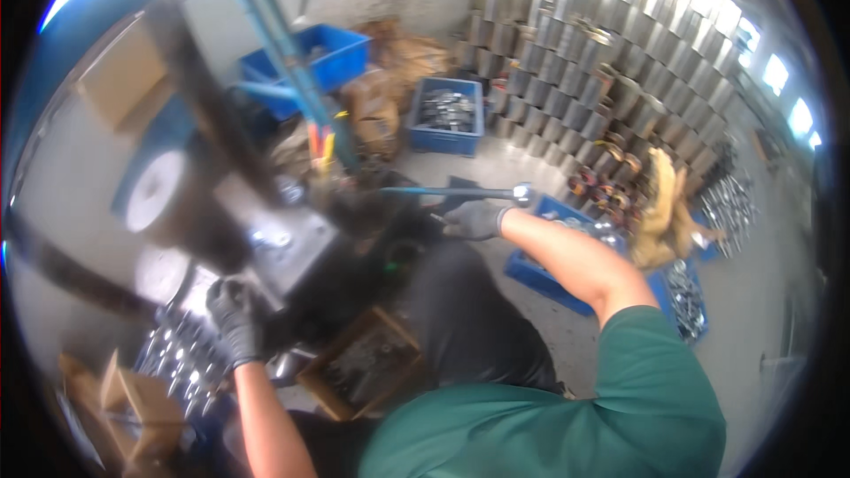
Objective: Manually assembling metal components using a mechanical press machine.
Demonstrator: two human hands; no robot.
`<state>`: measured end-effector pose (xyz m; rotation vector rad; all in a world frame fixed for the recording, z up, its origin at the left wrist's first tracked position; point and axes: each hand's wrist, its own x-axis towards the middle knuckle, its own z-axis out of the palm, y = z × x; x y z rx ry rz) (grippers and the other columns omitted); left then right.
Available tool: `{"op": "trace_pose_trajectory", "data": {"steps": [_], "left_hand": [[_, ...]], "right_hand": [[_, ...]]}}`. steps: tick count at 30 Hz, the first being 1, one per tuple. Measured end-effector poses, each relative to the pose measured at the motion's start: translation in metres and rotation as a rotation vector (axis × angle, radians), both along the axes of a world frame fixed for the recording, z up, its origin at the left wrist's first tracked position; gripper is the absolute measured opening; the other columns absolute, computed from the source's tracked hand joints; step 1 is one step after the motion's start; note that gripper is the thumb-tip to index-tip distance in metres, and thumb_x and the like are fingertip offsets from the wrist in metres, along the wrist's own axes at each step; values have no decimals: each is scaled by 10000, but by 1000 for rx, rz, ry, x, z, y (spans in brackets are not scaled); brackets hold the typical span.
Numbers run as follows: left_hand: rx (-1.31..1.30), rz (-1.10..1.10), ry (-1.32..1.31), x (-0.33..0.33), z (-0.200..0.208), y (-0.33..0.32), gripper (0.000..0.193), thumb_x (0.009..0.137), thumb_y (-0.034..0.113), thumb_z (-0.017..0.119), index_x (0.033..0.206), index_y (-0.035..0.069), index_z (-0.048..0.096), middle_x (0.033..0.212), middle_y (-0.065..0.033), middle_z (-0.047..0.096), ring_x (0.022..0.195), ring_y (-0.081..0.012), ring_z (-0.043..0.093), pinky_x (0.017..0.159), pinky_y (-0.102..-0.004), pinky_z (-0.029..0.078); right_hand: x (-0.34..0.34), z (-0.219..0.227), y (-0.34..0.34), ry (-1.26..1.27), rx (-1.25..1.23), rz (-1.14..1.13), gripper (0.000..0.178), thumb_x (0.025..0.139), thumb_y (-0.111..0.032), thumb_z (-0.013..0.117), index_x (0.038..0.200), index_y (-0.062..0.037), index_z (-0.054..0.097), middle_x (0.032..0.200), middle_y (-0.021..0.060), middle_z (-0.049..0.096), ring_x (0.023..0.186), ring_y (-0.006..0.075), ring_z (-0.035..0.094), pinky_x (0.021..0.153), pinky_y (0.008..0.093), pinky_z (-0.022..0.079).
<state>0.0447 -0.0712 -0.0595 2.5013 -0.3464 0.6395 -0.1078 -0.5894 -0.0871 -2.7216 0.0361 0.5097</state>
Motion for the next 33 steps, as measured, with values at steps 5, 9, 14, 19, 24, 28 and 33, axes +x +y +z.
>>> {"op": "trace_pose_trajectory", "data": {"steps": [5,9,14,19,24,28,33], "left_hand": [[194,50,46,-8,1,-5,254,898,277,677,933,26,691,1118,-192,628,1106,-378,545,970,-495,450],[67,18,30,-20,-1,-6,324,924,323,674,1047,23,666,1117,-165,608,1073,-334,545,964,-470,454],[-565,-62,101,-18,-2,-10,472,985,357,701,1277,-1,606,1136,-99,588,1016,-217,574,916,-390,486],[-591,-5,23,23,-50,51,524,1020,351,690,1351,-36,570,1133,-96,634,1050,-191,603,969,-365,499],[-571,39,113,1,-20,18,558,1019,440,690,1301,-33,599,1143,-94,649,1096,-213,598,1001,-366,485],[-582,11,152,7,-25,29,475,1052,396,646,1290,-14,619,1205,-89,646,1123,-217,583,1038,-376,450],[-596,-11,83,10,-27,28,457,1051,403,642,1228,-18,648,1088,-76,661,1021,-193,608,955,-359,489]], "right_hand": [[-139,-60,-54,67,699,-766,457,1022,-510,565,1077,-68,669,894,55,660,767,156,624,683,344,511],[-237,-120,-105,67,1364,-1253,350,931,-392,679,1099,-85,669,841,11,632,653,139,589,546,314,468],[-292,-138,-158,-98,862,-1291,362,928,-317,709,1173,-52,722,973,94,738,796,219,683,635,355,539],[-251,-128,-175,-177,-46,-707,385,895,-211,724,1264,-102,713,1114,195,743,1028,322,723,919,406,554],[-191,-116,-166,-162,-255,-572,301,869,-185,699,1159,-161,775,1180,166,737,1088,371,706,961,439,549],[-132,-104,-168,195,-425,-487,371,858,-109,665,1213,-118,771,1222,170,743,1144,345,716,948,457,576],[-85,-108,-161,389,-624,-331,314,864,-127,697,1158,-111,807,1198,126,776,1109,321,749,926,473,580]]}}
